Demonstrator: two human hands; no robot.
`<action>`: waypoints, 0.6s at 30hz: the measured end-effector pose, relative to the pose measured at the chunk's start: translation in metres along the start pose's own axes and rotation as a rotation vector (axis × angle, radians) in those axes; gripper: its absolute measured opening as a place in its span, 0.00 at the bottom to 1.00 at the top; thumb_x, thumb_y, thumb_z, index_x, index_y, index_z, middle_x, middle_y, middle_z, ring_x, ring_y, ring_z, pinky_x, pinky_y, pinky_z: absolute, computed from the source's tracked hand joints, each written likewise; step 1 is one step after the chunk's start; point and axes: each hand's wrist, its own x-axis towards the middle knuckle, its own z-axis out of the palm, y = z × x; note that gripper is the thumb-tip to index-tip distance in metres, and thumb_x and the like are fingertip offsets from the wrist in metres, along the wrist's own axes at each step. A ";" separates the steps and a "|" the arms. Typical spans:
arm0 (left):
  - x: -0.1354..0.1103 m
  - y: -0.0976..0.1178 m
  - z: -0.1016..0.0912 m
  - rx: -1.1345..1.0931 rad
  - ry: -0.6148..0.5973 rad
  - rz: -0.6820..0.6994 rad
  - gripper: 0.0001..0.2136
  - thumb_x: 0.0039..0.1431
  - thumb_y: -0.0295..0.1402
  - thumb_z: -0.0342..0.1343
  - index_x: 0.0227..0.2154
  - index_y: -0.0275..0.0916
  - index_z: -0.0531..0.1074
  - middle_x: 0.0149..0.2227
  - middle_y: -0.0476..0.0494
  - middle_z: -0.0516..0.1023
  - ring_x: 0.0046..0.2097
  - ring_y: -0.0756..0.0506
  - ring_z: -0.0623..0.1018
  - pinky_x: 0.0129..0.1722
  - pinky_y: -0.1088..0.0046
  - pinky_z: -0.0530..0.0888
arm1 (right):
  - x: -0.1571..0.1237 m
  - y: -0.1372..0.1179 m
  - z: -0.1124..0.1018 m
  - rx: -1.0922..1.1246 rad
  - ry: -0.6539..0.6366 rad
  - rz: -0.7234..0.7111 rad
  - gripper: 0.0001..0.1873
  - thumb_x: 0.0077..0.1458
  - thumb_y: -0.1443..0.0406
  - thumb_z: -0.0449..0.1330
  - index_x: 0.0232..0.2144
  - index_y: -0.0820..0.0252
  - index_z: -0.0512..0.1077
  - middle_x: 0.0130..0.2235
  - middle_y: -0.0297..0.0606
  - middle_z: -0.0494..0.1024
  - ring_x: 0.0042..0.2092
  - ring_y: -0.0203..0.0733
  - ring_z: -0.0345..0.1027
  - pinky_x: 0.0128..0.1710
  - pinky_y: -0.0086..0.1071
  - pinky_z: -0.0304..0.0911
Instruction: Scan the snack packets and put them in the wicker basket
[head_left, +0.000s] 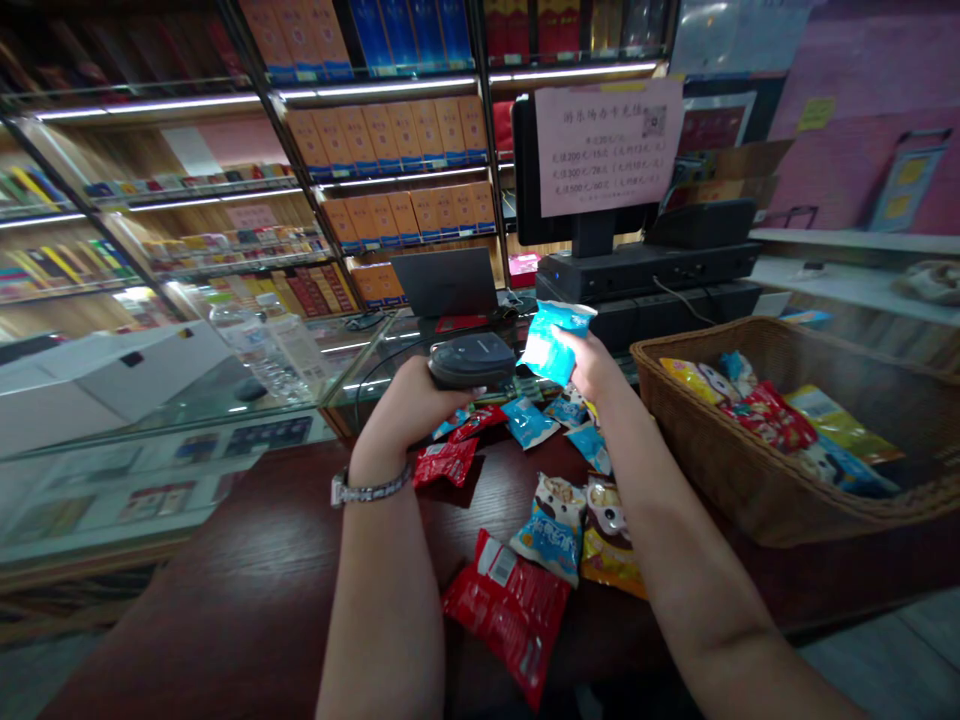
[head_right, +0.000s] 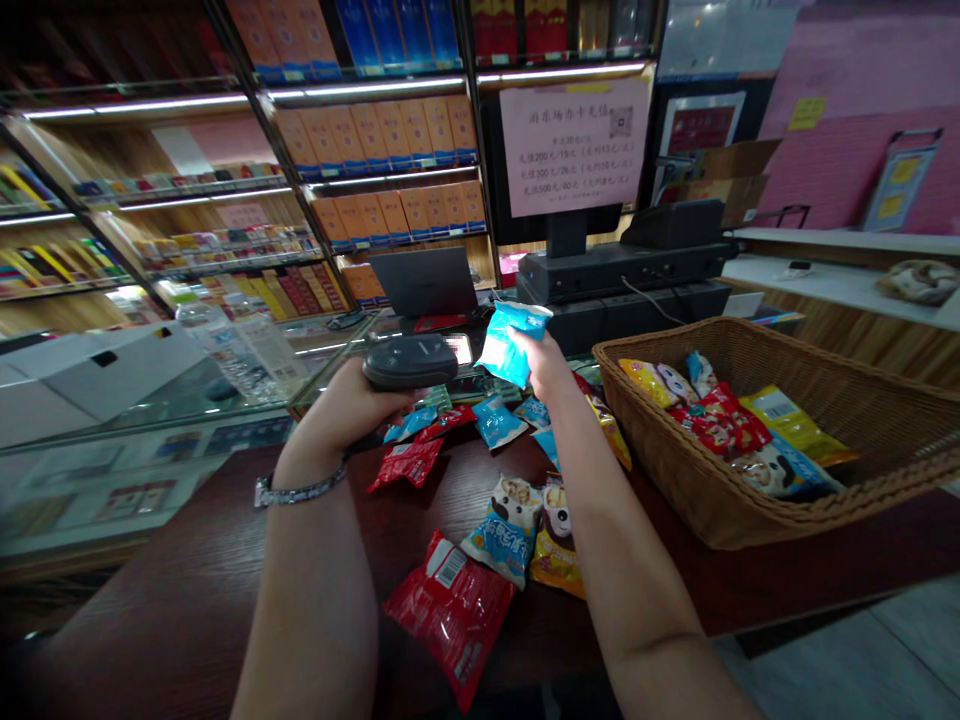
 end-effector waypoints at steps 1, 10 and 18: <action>0.000 0.000 0.000 -0.006 -0.005 -0.001 0.11 0.47 0.34 0.65 0.35 0.37 0.80 0.25 0.44 0.81 0.34 0.41 0.81 0.34 0.67 0.78 | 0.001 0.000 -0.001 -0.004 0.002 -0.004 0.17 0.52 0.67 0.65 0.46 0.57 0.75 0.44 0.37 0.83 0.44 0.46 0.79 0.47 0.44 0.76; -0.002 0.003 -0.004 0.005 -0.005 -0.028 0.11 0.49 0.36 0.65 0.34 0.36 0.81 0.24 0.45 0.80 0.31 0.42 0.80 0.31 0.68 0.77 | -0.004 -0.013 -0.002 -0.119 0.033 -0.041 0.15 0.50 0.66 0.66 0.43 0.58 0.76 0.42 0.37 0.83 0.43 0.43 0.79 0.45 0.40 0.75; -0.002 0.005 -0.002 -0.004 0.050 -0.052 0.12 0.48 0.38 0.65 0.35 0.37 0.80 0.23 0.45 0.79 0.28 0.43 0.78 0.28 0.69 0.76 | -0.001 -0.063 -0.057 -0.639 0.387 -0.510 0.22 0.45 0.61 0.65 0.44 0.62 0.73 0.42 0.44 0.81 0.43 0.51 0.77 0.46 0.48 0.72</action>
